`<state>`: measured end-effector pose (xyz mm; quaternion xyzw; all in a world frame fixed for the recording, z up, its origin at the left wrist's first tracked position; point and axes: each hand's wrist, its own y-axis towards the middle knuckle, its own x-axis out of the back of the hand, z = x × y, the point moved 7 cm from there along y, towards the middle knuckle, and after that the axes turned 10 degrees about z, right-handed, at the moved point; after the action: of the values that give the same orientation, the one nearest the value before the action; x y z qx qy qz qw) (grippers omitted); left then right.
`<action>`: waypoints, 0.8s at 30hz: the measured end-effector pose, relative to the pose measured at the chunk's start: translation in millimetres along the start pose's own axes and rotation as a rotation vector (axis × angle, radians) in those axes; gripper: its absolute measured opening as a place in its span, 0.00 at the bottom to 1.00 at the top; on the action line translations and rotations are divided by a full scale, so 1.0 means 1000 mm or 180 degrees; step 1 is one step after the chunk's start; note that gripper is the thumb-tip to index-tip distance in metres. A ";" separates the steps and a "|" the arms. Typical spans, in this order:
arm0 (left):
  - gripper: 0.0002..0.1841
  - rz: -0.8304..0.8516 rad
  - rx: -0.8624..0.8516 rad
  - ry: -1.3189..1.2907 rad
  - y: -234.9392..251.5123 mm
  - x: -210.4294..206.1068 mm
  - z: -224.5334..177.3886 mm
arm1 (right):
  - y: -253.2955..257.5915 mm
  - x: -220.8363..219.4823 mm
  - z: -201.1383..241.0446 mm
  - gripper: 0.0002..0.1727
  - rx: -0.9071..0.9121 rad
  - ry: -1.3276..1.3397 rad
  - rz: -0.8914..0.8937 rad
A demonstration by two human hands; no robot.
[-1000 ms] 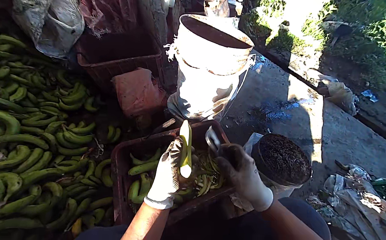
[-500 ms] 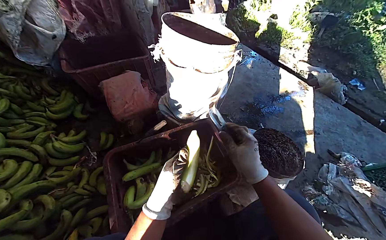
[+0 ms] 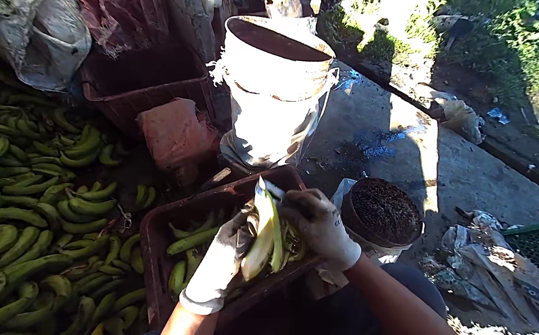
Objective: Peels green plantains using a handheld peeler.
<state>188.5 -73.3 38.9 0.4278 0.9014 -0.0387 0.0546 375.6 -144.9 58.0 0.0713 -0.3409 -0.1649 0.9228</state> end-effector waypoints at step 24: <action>0.22 -0.0635 -0.0501 -0.0838 0.003 0.005 0.005 | -0.014 -0.012 0.008 0.23 0.0289 -0.0025 0.0447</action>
<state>187.8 -68.7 33.1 0.3218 0.9247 -0.0289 0.2013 358.3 -154.1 52.8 0.0883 -0.3557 -0.0844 0.9266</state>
